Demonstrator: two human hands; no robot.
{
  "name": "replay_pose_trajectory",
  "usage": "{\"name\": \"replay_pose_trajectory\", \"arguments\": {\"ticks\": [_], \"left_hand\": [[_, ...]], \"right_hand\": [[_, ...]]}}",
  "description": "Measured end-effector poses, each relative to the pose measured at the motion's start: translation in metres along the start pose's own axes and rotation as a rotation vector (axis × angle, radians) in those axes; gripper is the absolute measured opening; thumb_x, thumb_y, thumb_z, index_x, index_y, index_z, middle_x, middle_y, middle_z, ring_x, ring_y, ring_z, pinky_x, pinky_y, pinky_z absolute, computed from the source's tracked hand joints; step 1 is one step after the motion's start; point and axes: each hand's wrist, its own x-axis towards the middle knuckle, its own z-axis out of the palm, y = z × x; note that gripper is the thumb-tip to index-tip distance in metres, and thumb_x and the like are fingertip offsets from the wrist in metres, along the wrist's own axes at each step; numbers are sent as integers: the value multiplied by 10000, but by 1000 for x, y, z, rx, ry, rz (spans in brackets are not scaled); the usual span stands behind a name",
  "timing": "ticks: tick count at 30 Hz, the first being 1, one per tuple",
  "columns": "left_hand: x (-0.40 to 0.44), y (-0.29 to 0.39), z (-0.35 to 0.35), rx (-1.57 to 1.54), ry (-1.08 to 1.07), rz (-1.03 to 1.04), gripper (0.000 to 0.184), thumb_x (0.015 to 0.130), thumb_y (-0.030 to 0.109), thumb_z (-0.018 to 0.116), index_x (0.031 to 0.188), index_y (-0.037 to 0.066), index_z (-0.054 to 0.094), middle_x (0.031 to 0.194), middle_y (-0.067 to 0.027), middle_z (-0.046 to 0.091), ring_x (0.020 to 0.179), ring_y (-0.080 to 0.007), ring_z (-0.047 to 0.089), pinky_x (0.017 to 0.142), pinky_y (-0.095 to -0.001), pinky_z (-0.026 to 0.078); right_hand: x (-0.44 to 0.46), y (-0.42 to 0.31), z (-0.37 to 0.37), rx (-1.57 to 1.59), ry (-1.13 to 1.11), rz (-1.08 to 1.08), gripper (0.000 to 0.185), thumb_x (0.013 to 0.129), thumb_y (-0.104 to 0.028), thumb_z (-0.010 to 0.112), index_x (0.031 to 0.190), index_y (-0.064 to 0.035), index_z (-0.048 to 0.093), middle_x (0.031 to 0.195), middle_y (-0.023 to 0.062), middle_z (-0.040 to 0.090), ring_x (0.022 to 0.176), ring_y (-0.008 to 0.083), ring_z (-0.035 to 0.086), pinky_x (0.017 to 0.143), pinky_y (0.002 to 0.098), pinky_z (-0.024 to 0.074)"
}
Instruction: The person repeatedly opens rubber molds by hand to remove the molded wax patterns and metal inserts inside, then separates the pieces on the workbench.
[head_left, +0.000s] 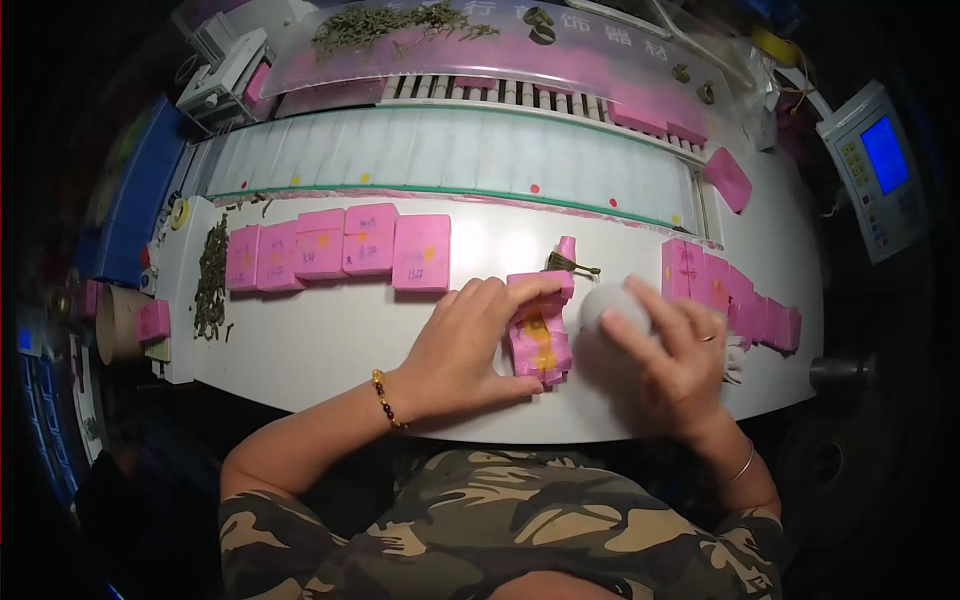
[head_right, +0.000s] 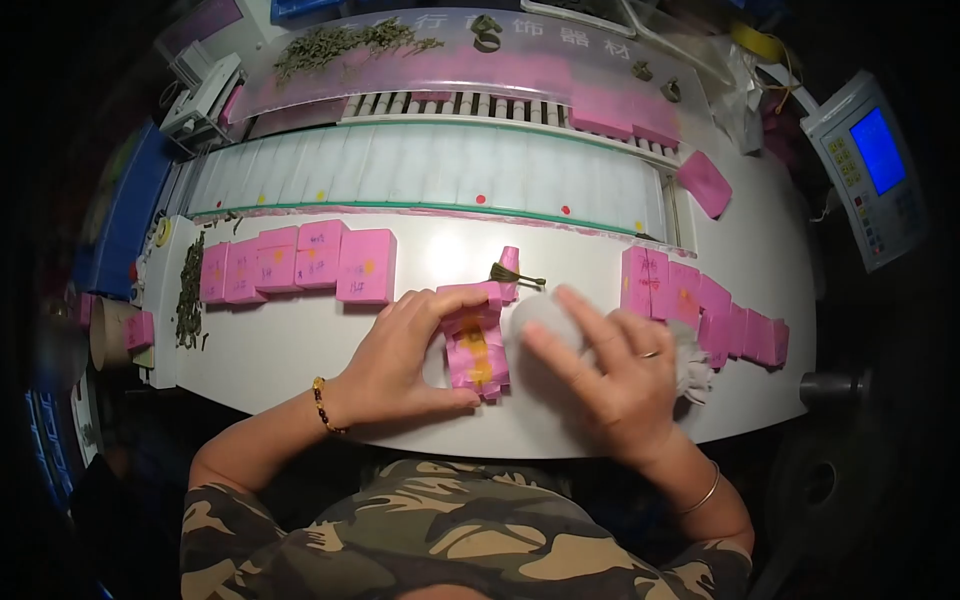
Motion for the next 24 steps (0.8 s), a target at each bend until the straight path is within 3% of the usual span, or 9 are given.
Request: {"name": "replay_pose_trajectory", "arguments": {"ticks": [3,6,8,10,11,14,17,20,24], "left_hand": [[-6,-4,10,18,60,116,806,699,326,894,1388,178,503,1182,-113,560,1096,-338,542,947,-440,420],[-13,3,24,91,169,427,382,743,297,860,1087,226,711,1114,-90,554,1083,-303,552,897,-442,430],[-21,3,37,291,116,547,332,758,257,843,1063,215,718,1136,-82,578,1076,-297,570,897,-443,439],[-22,11,27,163,91,454,299,791,231,822,1067,192,715,1123,-74,608,1084,-273,588,932,-438,443],[-18,12,19,19,31,388,303,802,232,820,1079,176,710,1109,-77,615,1076,-266,595,951,-432,439],[-12,10,8,-163,4,265,337,839,184,811,1140,100,685,1078,-98,633,1045,-241,612,944,-390,476],[-2,16,6,-345,259,-31,455,861,100,793,1262,-2,604,1196,-130,614,1012,-186,615,807,-302,556],[12,16,11,-451,309,-136,475,877,122,792,1282,-12,584,1266,-140,588,1019,-158,608,814,-283,561],[18,11,16,-548,301,-30,373,923,62,734,1264,-30,613,1148,-131,683,979,-146,674,814,-282,573]], "right_hand": [[9,24,6,-147,-105,230,609,775,-15,660,1357,-195,654,1494,114,533,1091,275,573,965,402,379],[30,19,19,-79,-96,245,669,761,28,652,1399,-169,616,1554,147,452,1224,326,536,1040,445,345],[47,15,34,-36,-83,201,632,784,22,630,1390,-158,613,1560,164,436,1302,349,503,1087,477,317],[59,14,57,24,-84,35,550,804,0,619,1336,-137,636,1554,170,437,1321,362,495,1082,491,326],[64,12,62,6,-74,7,412,823,-31,615,1226,-103,663,1494,165,499,1305,346,513,1056,495,359],[65,13,74,93,-110,8,314,836,-49,610,1146,-68,661,1350,144,604,1203,319,579,1000,461,407],[57,11,70,155,-76,89,283,811,-32,648,1093,-44,654,1185,122,670,1086,296,624,932,419,448],[56,-4,48,295,39,124,343,757,8,691,1096,-31,658,1121,122,676,1009,299,641,878,408,473],[49,-19,33,371,136,102,388,742,20,732,1123,-22,670,1076,133,680,957,307,654,819,413,505]]}}
